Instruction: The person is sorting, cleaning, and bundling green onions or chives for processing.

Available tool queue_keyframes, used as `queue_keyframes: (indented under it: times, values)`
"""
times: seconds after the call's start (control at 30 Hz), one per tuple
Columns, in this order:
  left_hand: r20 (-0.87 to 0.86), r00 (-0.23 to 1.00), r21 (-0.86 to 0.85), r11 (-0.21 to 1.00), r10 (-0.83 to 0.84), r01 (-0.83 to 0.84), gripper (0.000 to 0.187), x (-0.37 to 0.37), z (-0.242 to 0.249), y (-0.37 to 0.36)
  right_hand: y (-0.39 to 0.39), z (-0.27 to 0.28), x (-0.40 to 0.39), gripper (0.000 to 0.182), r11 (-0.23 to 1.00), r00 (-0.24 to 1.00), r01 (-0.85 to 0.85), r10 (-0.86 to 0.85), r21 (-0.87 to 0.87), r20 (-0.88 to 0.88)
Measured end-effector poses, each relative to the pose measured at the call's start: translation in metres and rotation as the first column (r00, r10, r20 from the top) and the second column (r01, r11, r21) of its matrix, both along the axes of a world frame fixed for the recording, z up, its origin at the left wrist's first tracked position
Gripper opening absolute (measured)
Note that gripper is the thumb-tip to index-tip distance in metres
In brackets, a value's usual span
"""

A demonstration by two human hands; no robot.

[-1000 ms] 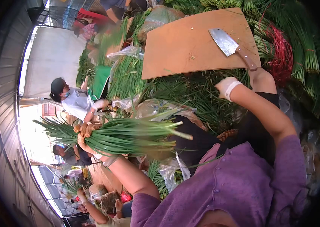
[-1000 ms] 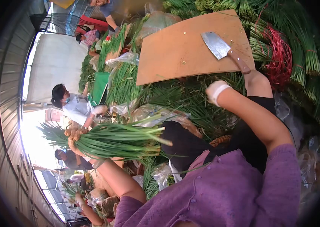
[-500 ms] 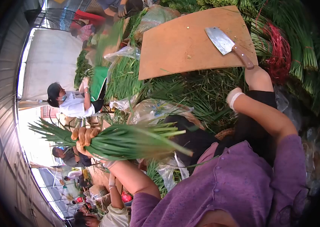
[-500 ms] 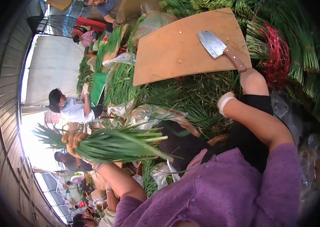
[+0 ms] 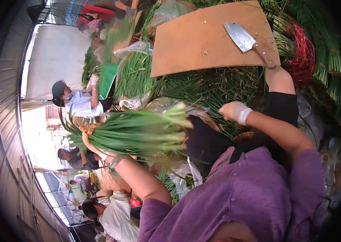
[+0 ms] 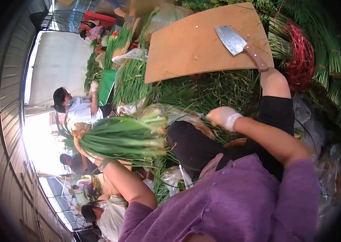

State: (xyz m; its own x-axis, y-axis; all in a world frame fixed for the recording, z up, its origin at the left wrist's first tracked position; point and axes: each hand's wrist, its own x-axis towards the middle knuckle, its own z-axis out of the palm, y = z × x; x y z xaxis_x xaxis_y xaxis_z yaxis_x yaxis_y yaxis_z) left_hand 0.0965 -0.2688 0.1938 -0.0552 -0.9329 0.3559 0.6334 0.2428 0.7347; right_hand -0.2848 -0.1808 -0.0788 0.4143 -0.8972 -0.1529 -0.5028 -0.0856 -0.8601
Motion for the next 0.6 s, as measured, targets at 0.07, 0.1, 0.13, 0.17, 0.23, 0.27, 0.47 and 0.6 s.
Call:
queue_keyframes:
  times: [0.07,0.1,0.13,0.17,0.23,0.27,0.47,0.6]
  values:
    - [0.030,0.993,0.080,0.990,0.115,-0.117,0.010,0.008,-0.011,-0.005,0.002,-0.020,-0.019,0.028,0.942,0.963,0.236,-0.259,0.240,0.068]
    - [0.010,0.997,0.122,0.989,0.082,-0.082,0.012,0.005,-0.011,-0.002,0.006,-0.018,-0.020,0.028,0.942,0.945,0.232,-0.278,0.244,0.175]
    - [-0.139,0.989,0.097,0.993,-0.056,0.070,0.013,-0.002,-0.016,-0.002,0.008,-0.017,-0.020,0.028,0.941,0.912,0.234,-0.300,0.246,0.279]
    - [-0.200,0.966,0.106,0.977,-0.163,0.187,0.015,-0.011,-0.022,0.000,0.008,-0.015,-0.012,0.029,0.969,0.893,0.229,-0.248,0.095,0.375]
    - [-0.020,0.971,0.124,0.963,-0.238,0.239,0.017,-0.043,-0.025,0.006,0.003,-0.001,0.016,0.028,0.973,0.821,0.214,-0.227,0.087,0.524]
    - [-0.199,0.948,0.112,0.955,-0.249,0.274,0.016,-0.026,-0.042,-0.010,0.000,0.005,0.031,0.033,0.975,0.781,0.224,-0.174,-0.010,0.599]
    - [-0.093,0.962,0.156,0.950,-0.257,0.269,0.034,-0.014,-0.084,-0.056,0.029,0.077,0.087,0.036,0.583,0.557,-0.587,-0.213,0.562,0.803]
    - [0.093,0.979,0.142,0.975,-0.183,0.169,0.059,0.005,-0.064,-0.065,0.051,-0.038,0.053,0.021,0.833,0.320,-0.290,-0.380,0.471,0.868]
